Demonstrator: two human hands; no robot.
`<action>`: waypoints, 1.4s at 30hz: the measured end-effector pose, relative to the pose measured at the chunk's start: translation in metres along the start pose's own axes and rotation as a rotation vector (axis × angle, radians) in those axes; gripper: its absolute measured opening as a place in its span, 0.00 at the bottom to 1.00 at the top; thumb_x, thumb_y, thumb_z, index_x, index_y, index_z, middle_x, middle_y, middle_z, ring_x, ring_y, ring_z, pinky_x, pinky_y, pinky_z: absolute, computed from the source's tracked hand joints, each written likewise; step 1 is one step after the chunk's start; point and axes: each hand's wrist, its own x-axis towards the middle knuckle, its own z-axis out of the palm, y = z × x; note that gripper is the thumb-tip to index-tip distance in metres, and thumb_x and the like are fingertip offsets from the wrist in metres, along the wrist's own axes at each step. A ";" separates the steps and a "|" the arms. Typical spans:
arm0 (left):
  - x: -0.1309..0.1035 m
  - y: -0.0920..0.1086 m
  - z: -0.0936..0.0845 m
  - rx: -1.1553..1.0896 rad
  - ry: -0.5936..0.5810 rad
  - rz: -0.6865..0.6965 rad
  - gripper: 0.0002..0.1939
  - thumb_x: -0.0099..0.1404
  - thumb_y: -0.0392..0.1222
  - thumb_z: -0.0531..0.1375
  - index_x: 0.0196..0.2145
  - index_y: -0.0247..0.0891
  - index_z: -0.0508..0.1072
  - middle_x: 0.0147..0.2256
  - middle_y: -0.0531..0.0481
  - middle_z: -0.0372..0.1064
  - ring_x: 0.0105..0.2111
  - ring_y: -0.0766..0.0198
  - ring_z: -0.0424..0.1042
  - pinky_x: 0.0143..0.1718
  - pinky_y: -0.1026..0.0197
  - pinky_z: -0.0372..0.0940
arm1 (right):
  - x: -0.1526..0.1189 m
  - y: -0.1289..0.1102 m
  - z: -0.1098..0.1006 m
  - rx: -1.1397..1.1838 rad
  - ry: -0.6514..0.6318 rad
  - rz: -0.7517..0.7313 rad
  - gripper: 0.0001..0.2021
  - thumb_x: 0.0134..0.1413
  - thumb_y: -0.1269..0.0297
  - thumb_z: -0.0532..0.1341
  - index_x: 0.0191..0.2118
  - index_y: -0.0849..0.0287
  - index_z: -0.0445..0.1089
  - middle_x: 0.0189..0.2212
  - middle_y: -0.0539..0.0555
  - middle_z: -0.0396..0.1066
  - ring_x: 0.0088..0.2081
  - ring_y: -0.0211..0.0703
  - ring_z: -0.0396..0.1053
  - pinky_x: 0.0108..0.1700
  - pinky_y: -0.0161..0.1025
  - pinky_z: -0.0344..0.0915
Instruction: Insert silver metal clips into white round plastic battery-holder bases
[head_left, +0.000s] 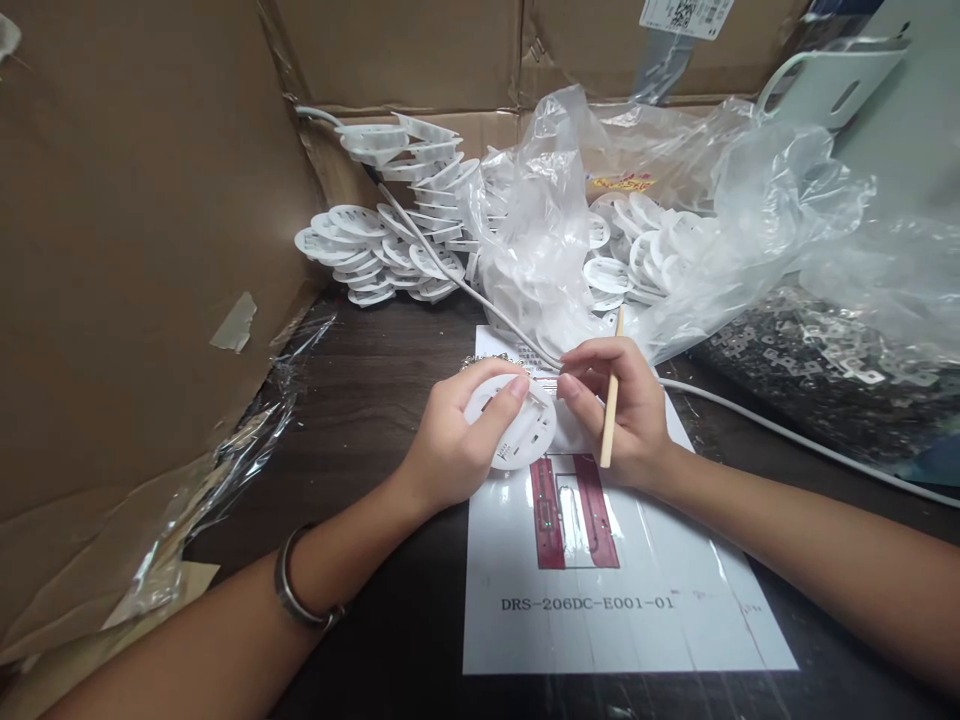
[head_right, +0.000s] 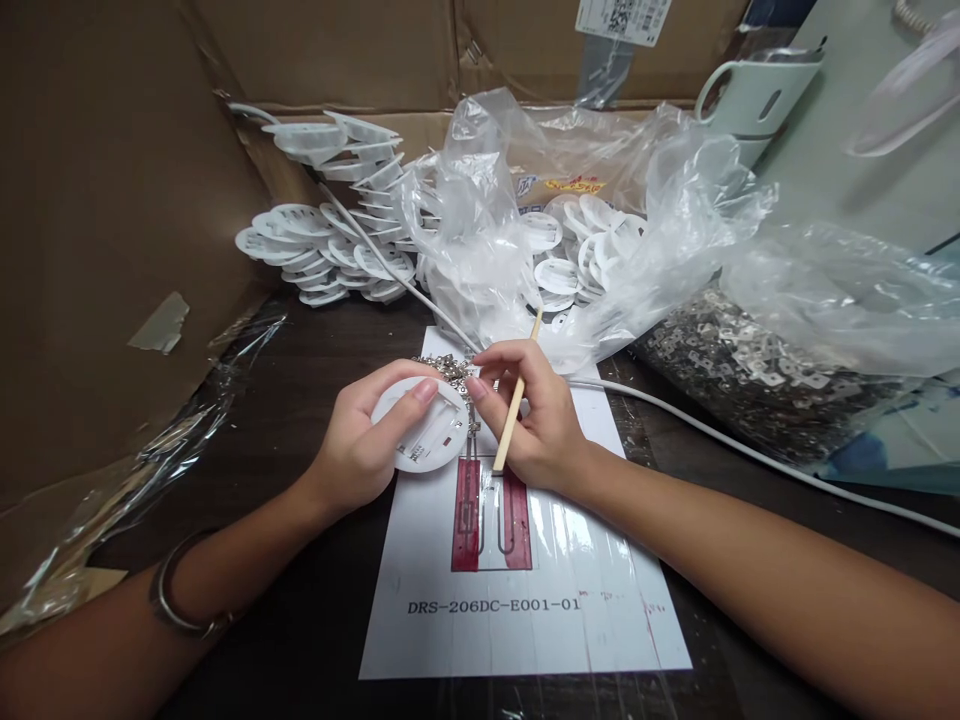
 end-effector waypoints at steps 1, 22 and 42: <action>0.000 0.000 0.000 0.006 0.006 0.002 0.07 0.66 0.41 0.57 0.32 0.37 0.72 0.29 0.55 0.70 0.31 0.69 0.69 0.33 0.67 0.63 | 0.000 0.000 0.000 0.010 0.019 -0.012 0.10 0.58 0.70 0.59 0.45 0.55 0.63 0.32 0.49 0.64 0.30 0.34 0.64 0.31 0.34 0.62; 0.001 0.000 0.000 -0.110 -0.163 -0.037 0.10 0.67 0.44 0.54 0.34 0.38 0.73 0.29 0.52 0.70 0.27 0.67 0.67 0.29 0.64 0.62 | 0.005 -0.001 0.001 0.161 0.006 0.183 0.23 0.60 0.53 0.59 0.57 0.49 0.53 0.37 0.51 0.69 0.18 0.31 0.56 0.18 0.36 0.54; -0.001 0.002 0.000 -0.007 -0.125 0.036 0.10 0.66 0.43 0.56 0.33 0.36 0.73 0.28 0.51 0.70 0.28 0.66 0.68 0.29 0.64 0.63 | 0.005 -0.004 0.001 0.078 0.001 0.122 0.21 0.57 0.61 0.63 0.54 0.52 0.59 0.33 0.51 0.70 0.23 0.35 0.64 0.19 0.36 0.58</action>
